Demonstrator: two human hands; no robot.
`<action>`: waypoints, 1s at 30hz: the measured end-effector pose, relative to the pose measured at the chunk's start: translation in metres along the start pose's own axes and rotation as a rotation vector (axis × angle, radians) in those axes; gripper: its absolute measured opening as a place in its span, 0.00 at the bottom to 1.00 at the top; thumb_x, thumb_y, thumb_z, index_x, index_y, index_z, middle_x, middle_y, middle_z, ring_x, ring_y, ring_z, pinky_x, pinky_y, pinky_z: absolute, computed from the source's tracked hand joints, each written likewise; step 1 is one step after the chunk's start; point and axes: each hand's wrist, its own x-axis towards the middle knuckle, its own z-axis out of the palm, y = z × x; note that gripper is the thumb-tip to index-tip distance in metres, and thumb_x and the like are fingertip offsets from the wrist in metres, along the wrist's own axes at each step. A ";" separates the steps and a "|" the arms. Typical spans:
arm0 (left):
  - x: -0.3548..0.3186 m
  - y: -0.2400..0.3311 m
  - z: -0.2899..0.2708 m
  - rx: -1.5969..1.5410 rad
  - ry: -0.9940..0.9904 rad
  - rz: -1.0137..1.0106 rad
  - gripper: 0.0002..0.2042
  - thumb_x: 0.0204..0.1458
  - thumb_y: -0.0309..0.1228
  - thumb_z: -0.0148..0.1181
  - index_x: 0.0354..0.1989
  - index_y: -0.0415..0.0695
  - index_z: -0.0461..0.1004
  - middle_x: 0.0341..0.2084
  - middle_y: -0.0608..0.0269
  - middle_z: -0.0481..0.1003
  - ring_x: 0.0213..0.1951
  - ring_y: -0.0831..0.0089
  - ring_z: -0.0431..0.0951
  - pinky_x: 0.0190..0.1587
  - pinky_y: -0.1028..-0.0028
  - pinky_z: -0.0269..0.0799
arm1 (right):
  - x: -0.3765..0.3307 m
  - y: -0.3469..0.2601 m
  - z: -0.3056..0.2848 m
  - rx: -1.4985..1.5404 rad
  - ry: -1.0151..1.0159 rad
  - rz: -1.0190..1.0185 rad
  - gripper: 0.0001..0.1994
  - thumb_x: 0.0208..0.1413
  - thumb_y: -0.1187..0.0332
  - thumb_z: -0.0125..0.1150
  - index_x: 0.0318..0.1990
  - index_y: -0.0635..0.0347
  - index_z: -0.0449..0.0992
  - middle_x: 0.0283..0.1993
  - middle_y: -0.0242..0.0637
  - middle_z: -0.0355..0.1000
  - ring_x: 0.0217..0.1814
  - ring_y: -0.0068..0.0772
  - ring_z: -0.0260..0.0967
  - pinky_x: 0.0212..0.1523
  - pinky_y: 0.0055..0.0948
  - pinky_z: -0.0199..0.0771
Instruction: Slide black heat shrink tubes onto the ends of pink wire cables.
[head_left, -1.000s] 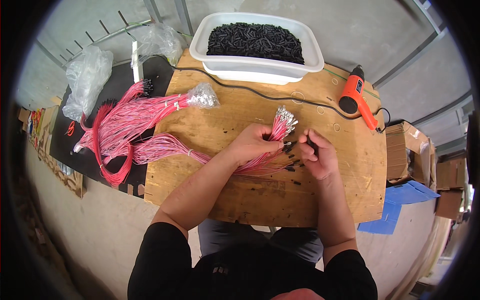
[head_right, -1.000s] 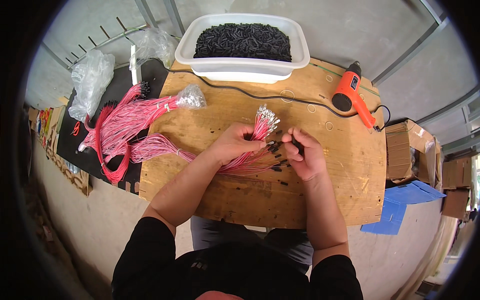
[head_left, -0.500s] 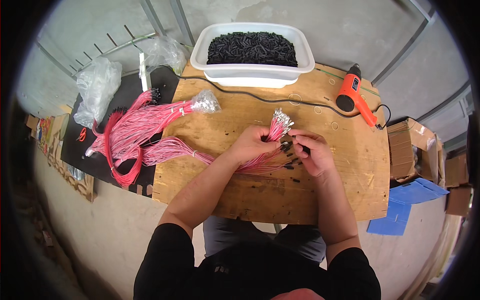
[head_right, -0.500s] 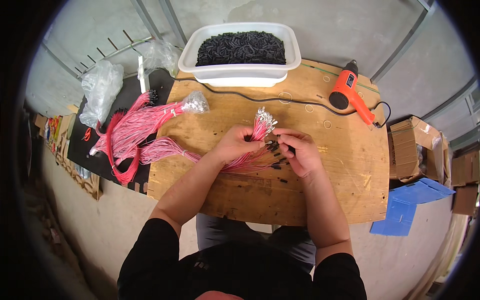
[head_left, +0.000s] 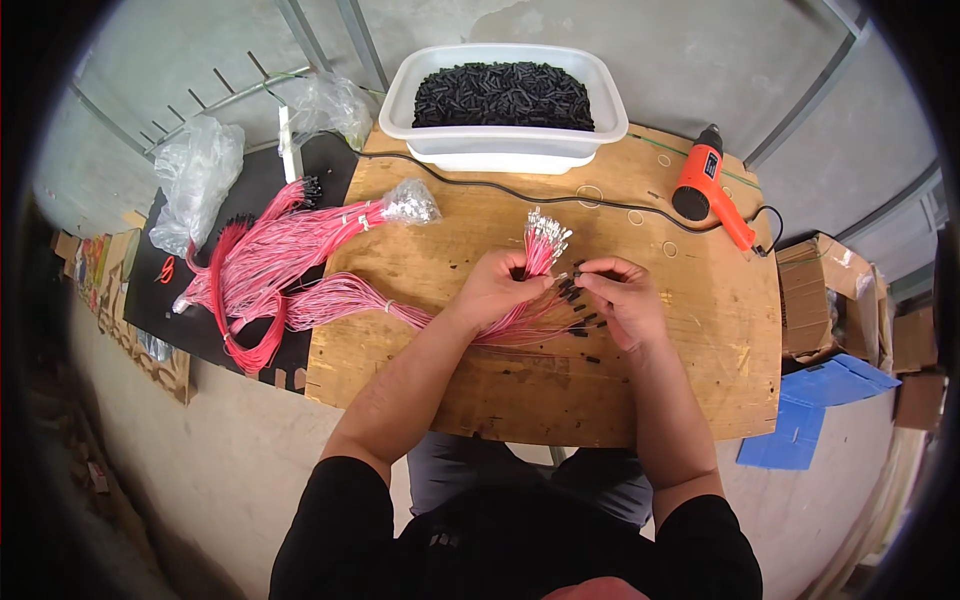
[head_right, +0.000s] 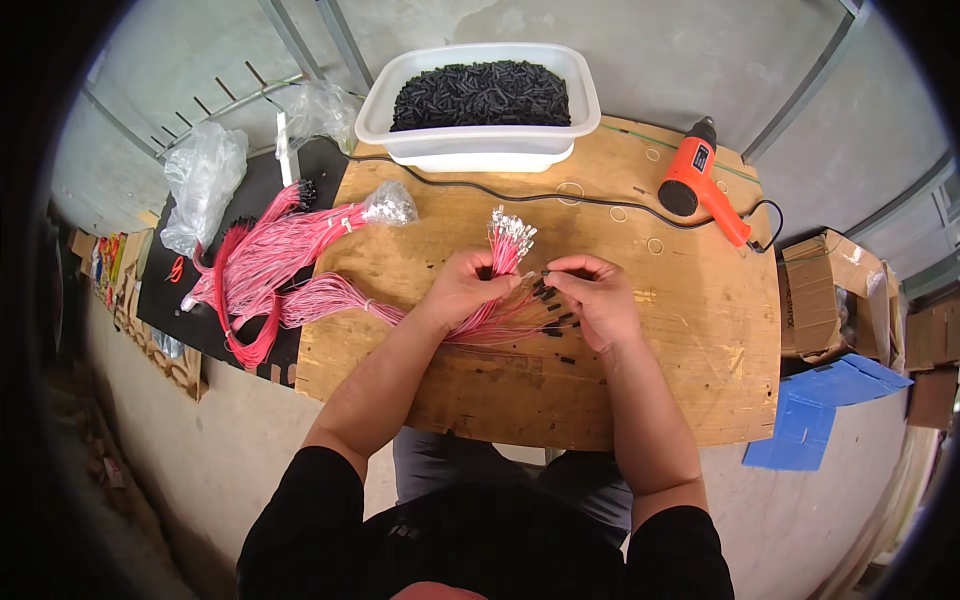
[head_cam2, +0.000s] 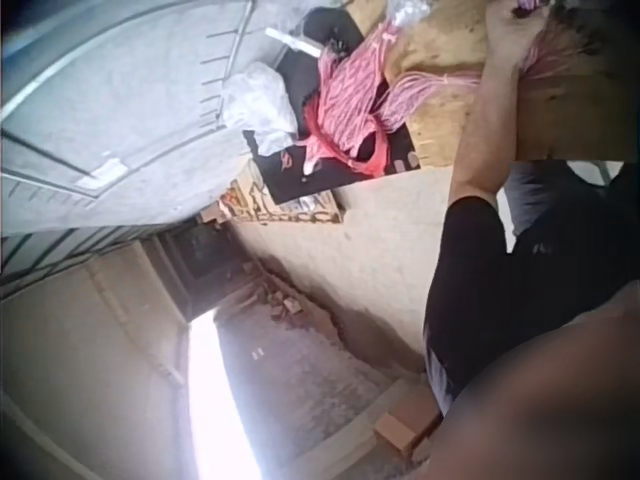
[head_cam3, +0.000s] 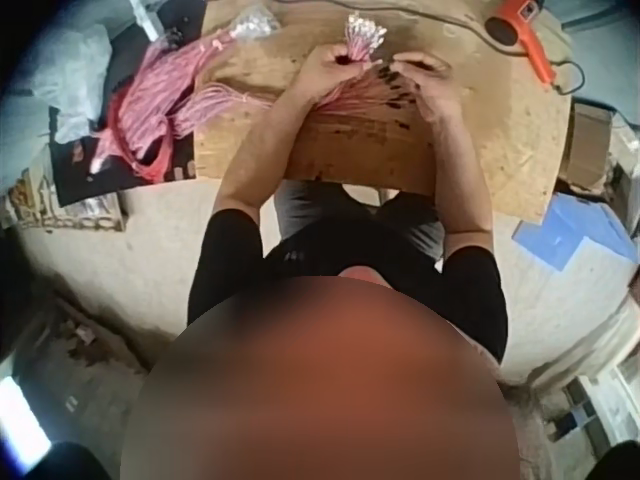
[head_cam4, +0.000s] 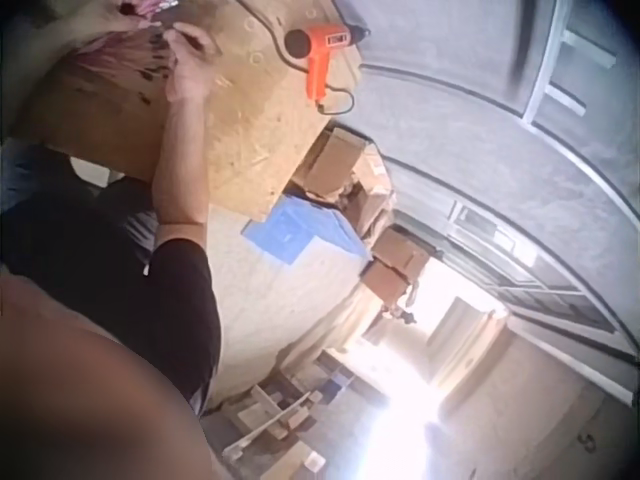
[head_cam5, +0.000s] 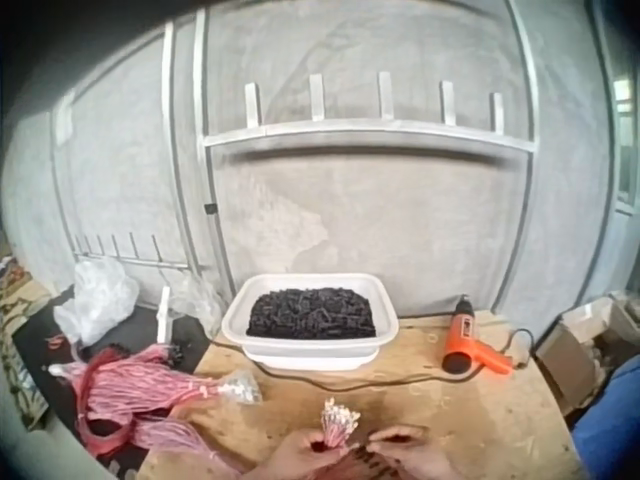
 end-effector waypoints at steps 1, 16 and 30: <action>0.000 -0.002 -0.001 0.000 0.003 0.029 0.03 0.56 0.24 0.64 0.33 0.37 0.79 0.25 0.75 0.74 0.29 0.88 0.70 0.31 0.81 0.66 | 0.000 0.001 0.000 -0.005 0.004 0.006 0.08 0.52 0.79 0.69 0.40 0.65 0.80 0.30 0.30 0.76 0.21 0.11 0.56 0.21 0.15 0.50; 0.002 -0.002 0.000 0.138 0.037 0.133 0.04 0.55 0.25 0.65 0.33 0.36 0.79 0.23 0.76 0.73 0.28 0.88 0.67 0.30 0.80 0.66 | 0.001 0.006 0.010 -0.071 0.055 -0.021 0.08 0.53 0.79 0.68 0.41 0.66 0.80 0.32 0.31 0.78 0.22 0.10 0.58 0.21 0.14 0.52; 0.002 0.002 -0.001 0.317 0.017 0.156 0.08 0.51 0.29 0.67 0.34 0.37 0.80 0.20 0.62 0.76 0.25 0.83 0.71 0.30 0.74 0.70 | 0.000 0.006 0.005 -0.081 0.003 -0.070 0.06 0.54 0.81 0.66 0.40 0.65 0.81 0.33 0.30 0.78 0.24 0.10 0.60 0.23 0.14 0.54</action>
